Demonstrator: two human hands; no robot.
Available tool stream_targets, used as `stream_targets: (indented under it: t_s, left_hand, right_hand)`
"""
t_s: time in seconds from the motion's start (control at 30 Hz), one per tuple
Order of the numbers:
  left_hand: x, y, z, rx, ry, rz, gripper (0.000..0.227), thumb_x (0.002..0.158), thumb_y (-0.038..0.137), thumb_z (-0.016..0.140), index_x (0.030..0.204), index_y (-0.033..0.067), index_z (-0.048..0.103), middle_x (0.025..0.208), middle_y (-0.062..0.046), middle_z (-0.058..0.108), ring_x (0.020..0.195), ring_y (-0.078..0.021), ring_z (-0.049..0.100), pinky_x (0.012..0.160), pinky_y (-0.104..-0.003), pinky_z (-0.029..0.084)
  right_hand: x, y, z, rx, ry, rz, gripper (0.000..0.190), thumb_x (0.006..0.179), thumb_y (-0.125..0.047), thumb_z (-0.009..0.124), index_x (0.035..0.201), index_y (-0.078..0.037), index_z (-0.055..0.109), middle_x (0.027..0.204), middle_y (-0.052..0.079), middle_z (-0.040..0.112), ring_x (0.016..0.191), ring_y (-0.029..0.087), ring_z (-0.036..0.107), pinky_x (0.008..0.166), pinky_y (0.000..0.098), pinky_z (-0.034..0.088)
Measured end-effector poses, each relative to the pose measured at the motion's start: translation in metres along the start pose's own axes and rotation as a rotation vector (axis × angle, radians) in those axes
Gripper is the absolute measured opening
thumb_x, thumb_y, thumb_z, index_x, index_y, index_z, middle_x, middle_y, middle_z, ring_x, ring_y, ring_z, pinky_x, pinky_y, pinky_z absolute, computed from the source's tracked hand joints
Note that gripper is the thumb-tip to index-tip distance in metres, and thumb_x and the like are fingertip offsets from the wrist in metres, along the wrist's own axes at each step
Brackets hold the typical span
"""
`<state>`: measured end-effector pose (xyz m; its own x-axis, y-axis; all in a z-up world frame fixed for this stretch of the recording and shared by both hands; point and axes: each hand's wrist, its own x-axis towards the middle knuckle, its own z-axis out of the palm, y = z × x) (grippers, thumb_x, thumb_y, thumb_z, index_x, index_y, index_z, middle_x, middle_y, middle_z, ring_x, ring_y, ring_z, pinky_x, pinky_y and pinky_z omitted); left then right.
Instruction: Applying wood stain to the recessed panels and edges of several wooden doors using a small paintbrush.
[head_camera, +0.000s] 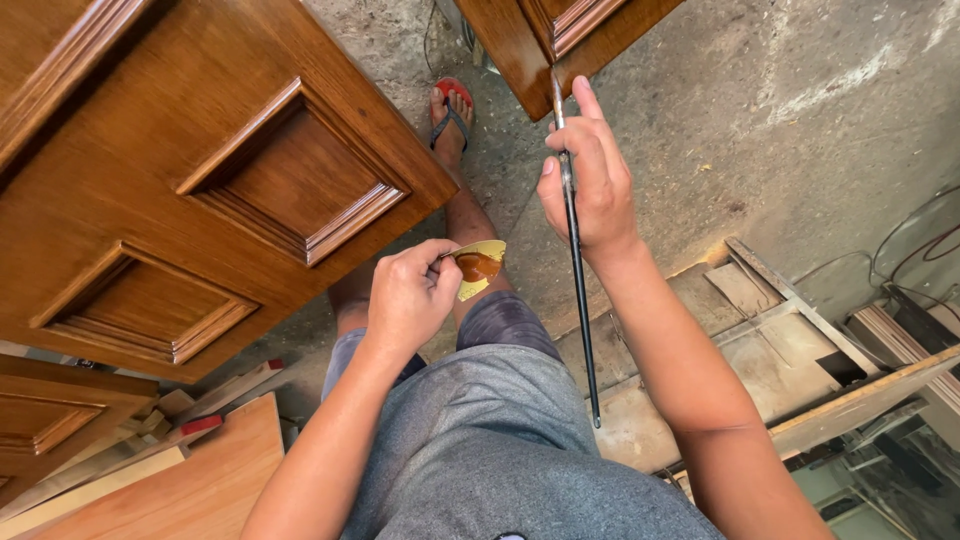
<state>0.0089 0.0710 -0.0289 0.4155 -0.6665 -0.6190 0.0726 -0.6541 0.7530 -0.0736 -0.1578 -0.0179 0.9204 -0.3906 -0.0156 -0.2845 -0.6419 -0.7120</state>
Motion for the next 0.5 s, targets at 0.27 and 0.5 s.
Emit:
stream_targets:
  t_s: [0.27,0.5]
  left_hand:
    - [0.003,0.006,0.007,0.002,-0.007,0.008,0.026,0.09,0.008,0.056,0.102,0.002,0.078,0.061,-0.003,0.069,0.049,-0.0148,0.058,0.05,-0.033,0.049]
    - [0.007,0.014,0.011,-0.009,-0.026,0.003,0.025,0.089,0.007,0.055,0.098,0.0043,0.078,0.07,-0.004,0.074,0.055,-0.0167,0.063,0.052,-0.033,0.05]
  right_hand:
    - [-0.01,0.014,-0.009,-0.041,-0.013,0.015,0.015,0.106,-0.007,0.046,0.107,0.005,0.056,0.105,0.021,0.058,0.136,0.058,0.049,0.117,0.0669,0.037]
    - [0.006,0.04,-0.062,0.324,0.013,0.159,0.007,0.1,-0.001,0.062,0.103,0.004,0.063,0.128,0.033,0.065,0.104,0.035,0.068,0.098,0.0465,0.052]
